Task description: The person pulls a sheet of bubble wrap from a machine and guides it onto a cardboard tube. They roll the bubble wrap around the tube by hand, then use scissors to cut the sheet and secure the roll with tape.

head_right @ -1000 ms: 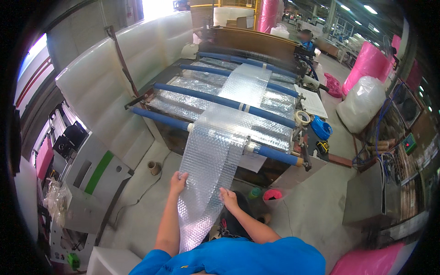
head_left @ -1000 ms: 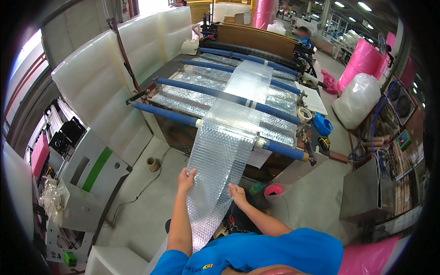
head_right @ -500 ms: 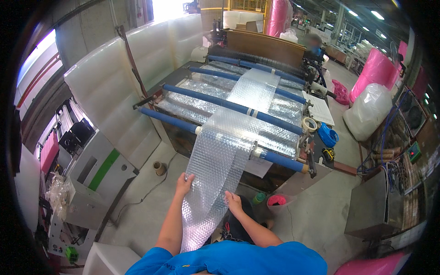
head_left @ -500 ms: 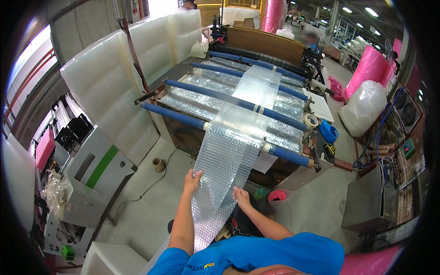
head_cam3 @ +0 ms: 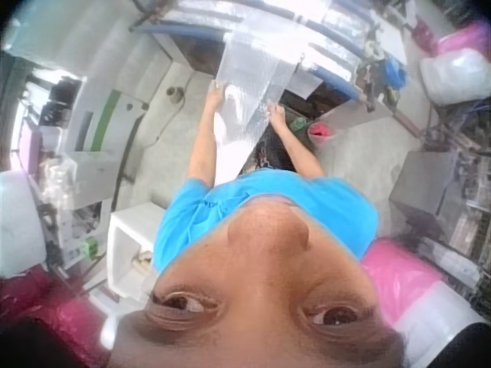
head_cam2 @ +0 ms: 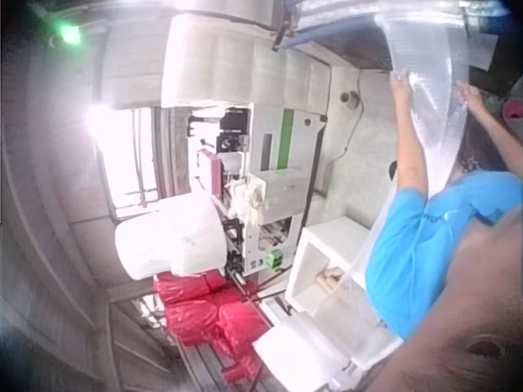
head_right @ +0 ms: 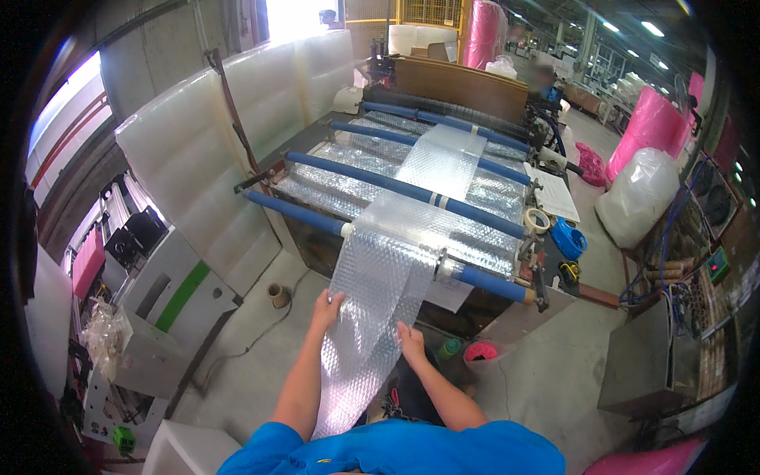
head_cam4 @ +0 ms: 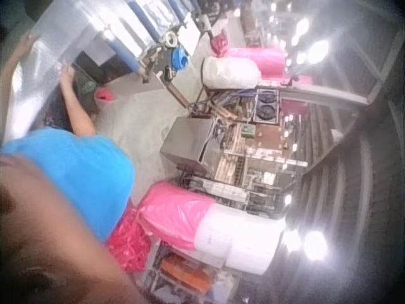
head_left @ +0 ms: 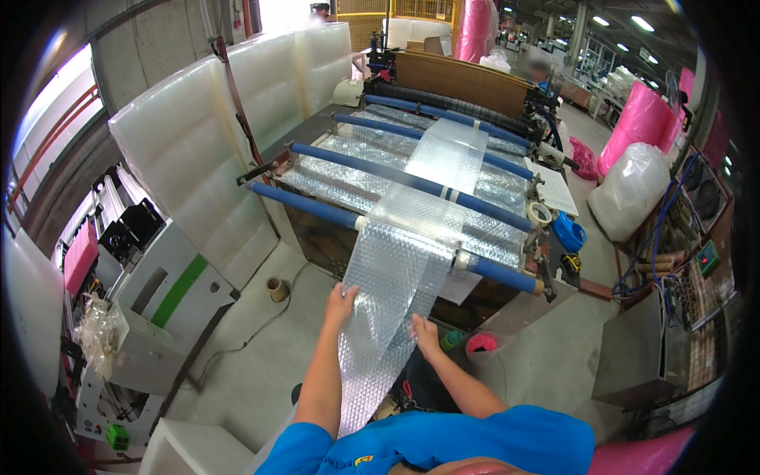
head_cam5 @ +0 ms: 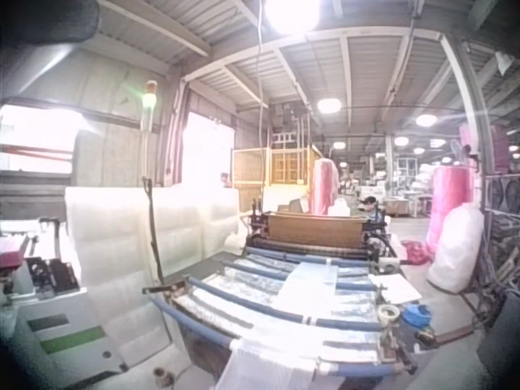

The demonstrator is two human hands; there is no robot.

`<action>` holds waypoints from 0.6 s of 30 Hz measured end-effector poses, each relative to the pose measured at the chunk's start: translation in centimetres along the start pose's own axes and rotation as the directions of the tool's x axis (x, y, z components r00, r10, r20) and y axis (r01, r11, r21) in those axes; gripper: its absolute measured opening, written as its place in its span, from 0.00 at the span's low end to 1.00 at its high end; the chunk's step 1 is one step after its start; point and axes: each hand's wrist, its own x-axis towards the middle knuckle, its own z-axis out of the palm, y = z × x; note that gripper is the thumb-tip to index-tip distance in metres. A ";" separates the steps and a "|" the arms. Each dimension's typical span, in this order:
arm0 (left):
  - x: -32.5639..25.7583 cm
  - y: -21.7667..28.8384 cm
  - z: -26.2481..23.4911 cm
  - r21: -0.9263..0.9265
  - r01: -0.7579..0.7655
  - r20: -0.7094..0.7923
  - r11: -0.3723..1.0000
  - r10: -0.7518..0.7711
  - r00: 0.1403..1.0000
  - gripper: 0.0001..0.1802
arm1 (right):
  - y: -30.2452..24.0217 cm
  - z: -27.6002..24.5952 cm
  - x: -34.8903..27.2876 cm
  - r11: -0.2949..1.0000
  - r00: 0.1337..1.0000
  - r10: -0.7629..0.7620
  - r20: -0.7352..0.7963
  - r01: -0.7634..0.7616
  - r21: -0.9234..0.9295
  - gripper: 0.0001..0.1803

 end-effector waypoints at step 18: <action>2.1 3.5 0.2 0.101 0.128 0.081 0.987 -0.137 0.987 0.33 | -3.3 1.2 3.4 0.985 0.937 -0.165 -0.308 0.173 -0.001 0.20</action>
